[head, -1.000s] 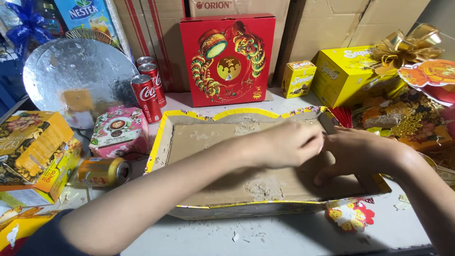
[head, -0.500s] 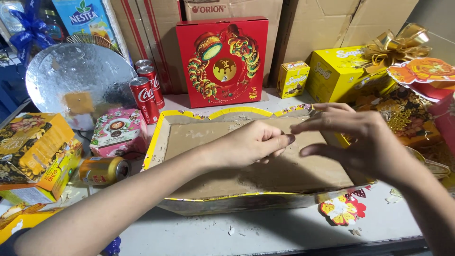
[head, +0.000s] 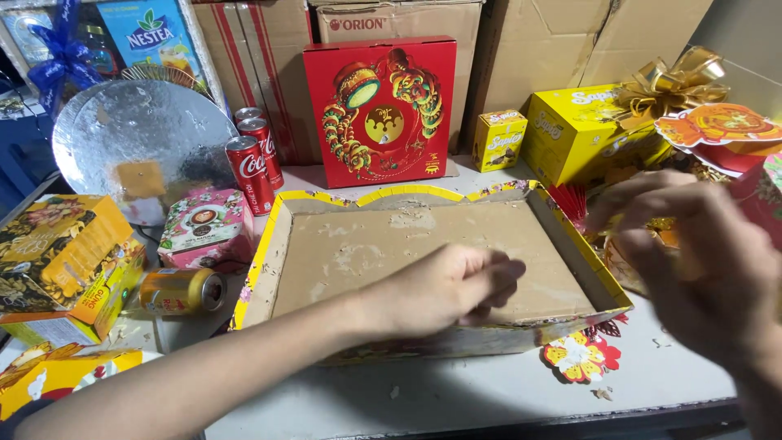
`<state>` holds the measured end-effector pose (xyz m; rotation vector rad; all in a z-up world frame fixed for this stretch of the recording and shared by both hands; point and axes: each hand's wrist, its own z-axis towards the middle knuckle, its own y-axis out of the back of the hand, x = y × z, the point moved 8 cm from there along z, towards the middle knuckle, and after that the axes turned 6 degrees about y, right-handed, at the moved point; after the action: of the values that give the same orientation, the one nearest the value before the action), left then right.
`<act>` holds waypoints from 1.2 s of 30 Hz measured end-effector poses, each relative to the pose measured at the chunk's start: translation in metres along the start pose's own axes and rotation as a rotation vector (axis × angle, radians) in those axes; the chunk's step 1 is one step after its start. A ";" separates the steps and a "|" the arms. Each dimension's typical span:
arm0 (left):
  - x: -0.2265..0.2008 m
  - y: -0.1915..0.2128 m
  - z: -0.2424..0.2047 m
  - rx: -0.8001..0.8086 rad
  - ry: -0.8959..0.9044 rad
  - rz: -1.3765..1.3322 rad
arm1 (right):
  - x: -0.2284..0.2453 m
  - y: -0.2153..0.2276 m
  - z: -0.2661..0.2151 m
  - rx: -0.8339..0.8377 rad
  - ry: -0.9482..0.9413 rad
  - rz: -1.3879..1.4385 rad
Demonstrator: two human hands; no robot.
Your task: Assembling a cardboard box structure using a hot glue gun to bond the pieces together
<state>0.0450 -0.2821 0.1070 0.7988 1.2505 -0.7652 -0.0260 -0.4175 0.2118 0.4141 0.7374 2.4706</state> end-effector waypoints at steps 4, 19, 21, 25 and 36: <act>0.019 -0.023 -0.007 0.099 0.053 -0.321 | -0.004 0.015 -0.014 0.041 -0.084 0.252; 0.005 -0.032 -0.034 -0.082 0.092 0.040 | 0.057 -0.028 -0.025 0.225 0.330 -0.261; 0.008 -0.029 -0.035 -0.154 0.112 0.129 | 0.059 -0.031 -0.023 0.240 0.341 -0.273; 0.003 -0.031 -0.035 -0.222 0.090 0.156 | 0.067 -0.033 -0.021 0.224 0.378 -0.323; 0.009 -0.037 -0.037 -0.261 0.193 0.286 | 0.062 -0.021 -0.024 0.259 0.235 -0.319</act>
<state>-0.0035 -0.2707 0.0892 0.8266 1.3390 -0.2915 -0.0780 -0.3777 0.1884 0.0853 1.1328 2.1496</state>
